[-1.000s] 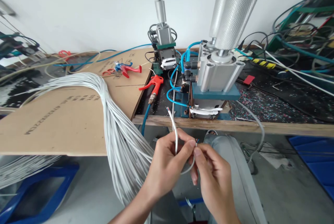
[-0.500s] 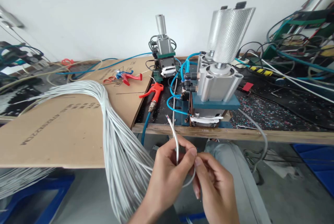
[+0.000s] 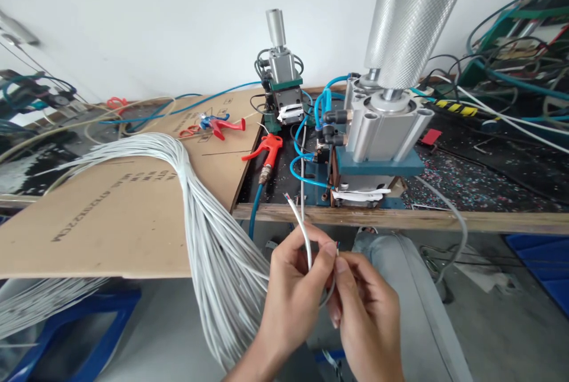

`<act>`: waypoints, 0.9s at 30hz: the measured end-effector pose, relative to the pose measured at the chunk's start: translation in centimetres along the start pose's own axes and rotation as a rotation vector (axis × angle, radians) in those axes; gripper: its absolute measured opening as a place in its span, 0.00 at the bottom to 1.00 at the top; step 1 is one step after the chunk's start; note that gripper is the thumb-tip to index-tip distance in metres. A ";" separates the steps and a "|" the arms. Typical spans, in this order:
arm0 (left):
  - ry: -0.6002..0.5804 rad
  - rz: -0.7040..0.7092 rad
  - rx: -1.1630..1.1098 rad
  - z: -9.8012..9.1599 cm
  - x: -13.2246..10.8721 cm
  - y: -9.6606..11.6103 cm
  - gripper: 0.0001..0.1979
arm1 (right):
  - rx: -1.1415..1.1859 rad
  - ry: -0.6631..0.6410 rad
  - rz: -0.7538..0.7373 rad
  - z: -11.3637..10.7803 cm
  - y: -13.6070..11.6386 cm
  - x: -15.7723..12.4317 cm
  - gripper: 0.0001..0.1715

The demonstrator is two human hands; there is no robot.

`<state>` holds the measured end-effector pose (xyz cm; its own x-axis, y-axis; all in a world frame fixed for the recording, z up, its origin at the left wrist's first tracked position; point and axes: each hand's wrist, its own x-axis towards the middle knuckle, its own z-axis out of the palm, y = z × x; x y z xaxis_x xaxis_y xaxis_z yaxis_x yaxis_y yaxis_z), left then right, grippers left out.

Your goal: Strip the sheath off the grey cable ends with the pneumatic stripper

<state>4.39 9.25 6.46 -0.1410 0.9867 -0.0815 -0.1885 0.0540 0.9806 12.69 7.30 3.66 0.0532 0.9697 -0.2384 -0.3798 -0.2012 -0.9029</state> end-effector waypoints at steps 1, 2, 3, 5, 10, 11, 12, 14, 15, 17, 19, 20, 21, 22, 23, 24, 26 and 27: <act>-0.003 -0.002 -0.006 0.0 0.0 0.0 0.12 | -0.003 0.001 0.002 0.0 0.0 0.0 0.30; -0.003 -0.002 -0.009 0.0 0.0 -0.1 0.12 | -0.010 0.001 0.000 0.0 0.0 0.0 0.30; -0.003 0.001 -0.011 -0.1 0.1 -0.1 0.12 | -0.018 0.001 -0.002 0.0 0.0 0.0 0.30; -0.007 0.007 -0.011 -0.1 0.0 -0.1 0.12 | -0.033 -0.001 -0.009 0.0 -0.1 0.0 0.29; -0.073 -0.007 -0.019 -0.5 0.0 -0.1 0.13 | -0.041 -0.013 -0.024 -0.4 -0.2 0.3 0.29; -0.080 -0.008 -0.016 -0.5 0.1 -0.1 0.13 | -0.042 -0.020 -0.027 -0.6 -0.1 0.5 0.29; -0.083 -0.007 -0.010 -0.5 0.1 -0.1 0.13 | -0.041 -0.051 -0.038 -0.8 0.0 0.6 0.29; -0.082 -0.007 -0.002 -0.6 0.3 0.0 0.14 | -0.039 -0.118 -0.059 -1.0 0.2 0.9 0.29; -0.086 -0.015 -0.003 -0.6 0.4 0.0 0.14 | -0.032 -0.131 -0.060 -1.0 0.2 0.9 0.29; -0.098 -0.039 -0.011 -0.5 0.6 0.0 0.16 | -0.004 -0.105 -0.041 -0.9 0.1 0.9 0.30; -0.115 -0.062 -0.015 -0.5 0.6 0.0 0.18 | 0.026 -0.044 -0.008 -0.7 -0.1 0.8 0.31; -0.117 -0.073 -0.010 -0.5 0.6 0.0 0.19 | 0.037 -0.041 0.001 -0.5 -0.2 0.7 0.32; -0.116 -0.081 -0.005 -0.5 0.6 0.0 0.19 | 0.040 -0.043 0.007 -0.4 -0.3 0.7 0.32; -0.117 -0.090 -0.003 -0.6 0.6 0.0 0.20 | 0.041 -0.046 0.012 -0.4 -0.4 0.7 0.33; -0.124 -0.099 0.002 -0.6 0.6 0.0 0.20 | 0.039 -0.051 0.013 -0.3 -0.5 0.8 0.33; -0.128 -0.105 0.009 -0.7 0.6 -0.1 0.20 | 0.036 -0.059 0.012 -0.3 -0.5 0.8 0.33; -0.142 -0.104 0.038 -0.8 0.8 -0.1 0.19 | 0.022 -0.079 0.002 -0.3 -0.6 1.0 0.33; -0.141 -0.097 0.063 -0.8 0.9 -0.1 0.19 | 0.013 -0.089 -0.001 -0.4 -0.6 1.1 0.33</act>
<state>3.48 10.01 6.19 0.0136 0.9879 -0.1546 -0.1326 0.1550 0.9790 13.36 8.44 3.81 -0.0287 0.9785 -0.2044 -0.3916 -0.1992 -0.8983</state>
